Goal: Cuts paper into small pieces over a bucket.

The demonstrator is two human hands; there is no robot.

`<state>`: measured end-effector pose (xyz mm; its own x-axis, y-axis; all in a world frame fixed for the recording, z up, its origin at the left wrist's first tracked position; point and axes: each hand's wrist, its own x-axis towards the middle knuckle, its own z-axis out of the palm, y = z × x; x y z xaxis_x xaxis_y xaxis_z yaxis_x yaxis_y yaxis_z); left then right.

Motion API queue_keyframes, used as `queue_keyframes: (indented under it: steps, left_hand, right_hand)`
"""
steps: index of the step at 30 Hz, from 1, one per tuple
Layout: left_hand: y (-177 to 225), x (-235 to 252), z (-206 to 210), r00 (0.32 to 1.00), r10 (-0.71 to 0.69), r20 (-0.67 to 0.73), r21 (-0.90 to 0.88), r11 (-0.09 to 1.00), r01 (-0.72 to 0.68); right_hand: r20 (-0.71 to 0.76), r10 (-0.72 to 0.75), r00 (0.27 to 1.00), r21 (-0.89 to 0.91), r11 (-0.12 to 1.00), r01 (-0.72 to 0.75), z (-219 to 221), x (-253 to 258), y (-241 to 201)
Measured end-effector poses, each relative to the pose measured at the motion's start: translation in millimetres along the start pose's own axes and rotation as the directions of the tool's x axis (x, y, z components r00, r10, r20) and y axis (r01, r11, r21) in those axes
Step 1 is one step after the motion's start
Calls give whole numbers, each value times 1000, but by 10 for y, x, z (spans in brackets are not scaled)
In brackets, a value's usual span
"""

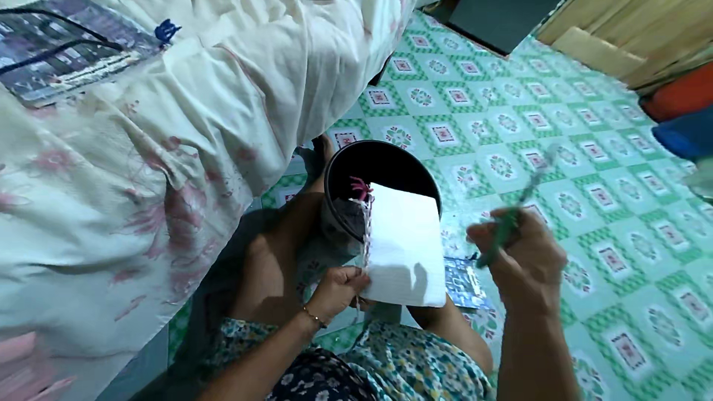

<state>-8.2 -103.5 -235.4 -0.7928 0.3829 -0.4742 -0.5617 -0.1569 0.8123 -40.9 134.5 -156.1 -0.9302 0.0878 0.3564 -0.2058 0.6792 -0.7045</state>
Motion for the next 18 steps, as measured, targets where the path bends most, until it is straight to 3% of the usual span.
queue_keyframes:
  steps: [2, 4, 8, 11, 18]
  left_hand:
    - [75, 24, 21, 999, 12, -33, -46, 999, -13]
    - [80, 68, 20, 997, 3, -81, -39, 999, -6]
    - [-10, 95, 11, 993, -27, -117, -104, 995, 15]
    - [-52, 82, 22, 995, -29, -96, -99, 995, 20]
    - [-50, 22, 71, 997, -25, -79, -49, 999, 22]
  right_hand:
    - [67, 92, 994, 314, 943, -108, 1, -389, -40]
    - [245, 180, 953, 418, 867, -271, 81, -834, -64]
    - [536, 384, 752, 225, 793, -565, 204, -1551, -183]
    - [626, 449, 637, 68, 783, -618, 280, -1782, -178]
    - [615, 421, 666, 33, 831, -556, 508, -1760, -75]
